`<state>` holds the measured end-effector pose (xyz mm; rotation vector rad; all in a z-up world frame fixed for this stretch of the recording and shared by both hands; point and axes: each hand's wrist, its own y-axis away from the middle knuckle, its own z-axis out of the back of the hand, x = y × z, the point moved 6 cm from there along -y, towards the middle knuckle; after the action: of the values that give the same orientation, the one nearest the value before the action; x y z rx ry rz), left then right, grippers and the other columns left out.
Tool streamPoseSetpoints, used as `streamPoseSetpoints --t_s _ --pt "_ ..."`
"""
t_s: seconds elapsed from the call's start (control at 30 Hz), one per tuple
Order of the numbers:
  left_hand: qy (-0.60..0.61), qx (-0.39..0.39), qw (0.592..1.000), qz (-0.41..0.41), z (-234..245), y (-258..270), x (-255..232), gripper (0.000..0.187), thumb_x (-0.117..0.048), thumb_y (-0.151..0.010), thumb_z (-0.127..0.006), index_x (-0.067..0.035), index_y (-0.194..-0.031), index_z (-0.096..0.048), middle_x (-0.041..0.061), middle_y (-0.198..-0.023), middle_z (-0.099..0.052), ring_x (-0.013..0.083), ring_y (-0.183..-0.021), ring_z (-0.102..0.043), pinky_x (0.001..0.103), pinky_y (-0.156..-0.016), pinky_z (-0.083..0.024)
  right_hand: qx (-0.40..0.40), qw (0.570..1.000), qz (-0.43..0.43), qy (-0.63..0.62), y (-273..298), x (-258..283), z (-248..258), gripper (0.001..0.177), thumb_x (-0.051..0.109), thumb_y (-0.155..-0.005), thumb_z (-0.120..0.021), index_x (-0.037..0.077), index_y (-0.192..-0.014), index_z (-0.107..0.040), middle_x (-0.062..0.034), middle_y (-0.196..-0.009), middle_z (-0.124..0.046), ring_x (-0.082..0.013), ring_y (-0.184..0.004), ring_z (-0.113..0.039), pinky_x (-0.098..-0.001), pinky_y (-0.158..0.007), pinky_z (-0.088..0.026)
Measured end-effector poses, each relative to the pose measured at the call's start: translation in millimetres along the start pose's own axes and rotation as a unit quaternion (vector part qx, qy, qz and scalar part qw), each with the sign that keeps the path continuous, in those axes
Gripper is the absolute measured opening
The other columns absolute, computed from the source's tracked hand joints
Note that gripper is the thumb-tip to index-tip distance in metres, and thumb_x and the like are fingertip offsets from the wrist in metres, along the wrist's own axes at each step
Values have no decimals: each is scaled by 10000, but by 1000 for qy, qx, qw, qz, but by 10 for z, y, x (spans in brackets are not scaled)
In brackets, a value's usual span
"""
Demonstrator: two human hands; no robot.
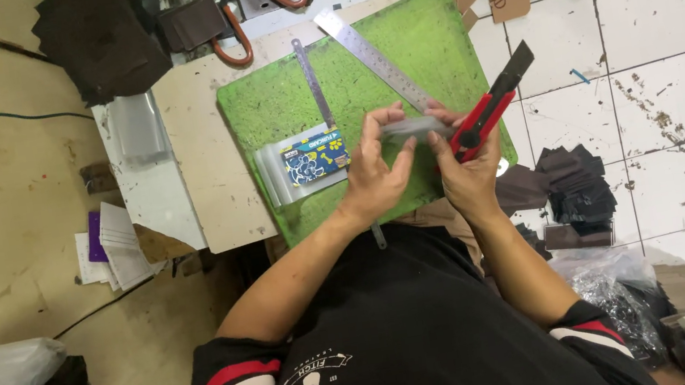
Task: Cutting small rectangular pieces of material using a ruler and a utility knife on a cutting mat.
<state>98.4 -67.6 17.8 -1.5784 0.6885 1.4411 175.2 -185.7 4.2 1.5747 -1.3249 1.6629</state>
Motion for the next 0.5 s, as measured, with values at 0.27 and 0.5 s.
streamPoseSetpoints --t_s 0.27,0.5 --pt "-68 0 996 -50 -168 49 143 282 107 -969 -537 6 -1230 -503 169 -1134 -602 471 -1300 -544 679 -1203 -281 -32 998 -29 51 22 194 0 311 0 -984 -722 61 -1079 -433 -233 -1201 -698 -335 -1256 -628 -446 -1084 -465" --pt "-71 -39 995 -53 -147 141 208 320 132 -921 -511 29 -1223 -481 159 -1105 -587 457 -1273 -554 676 -1219 -246 -48 998 -3 29 88 58 -10 307 -45 -980 -707 55 -1082 -435 -253 -1175 -686 -390 -1241 -639 -471 -1060 -484"
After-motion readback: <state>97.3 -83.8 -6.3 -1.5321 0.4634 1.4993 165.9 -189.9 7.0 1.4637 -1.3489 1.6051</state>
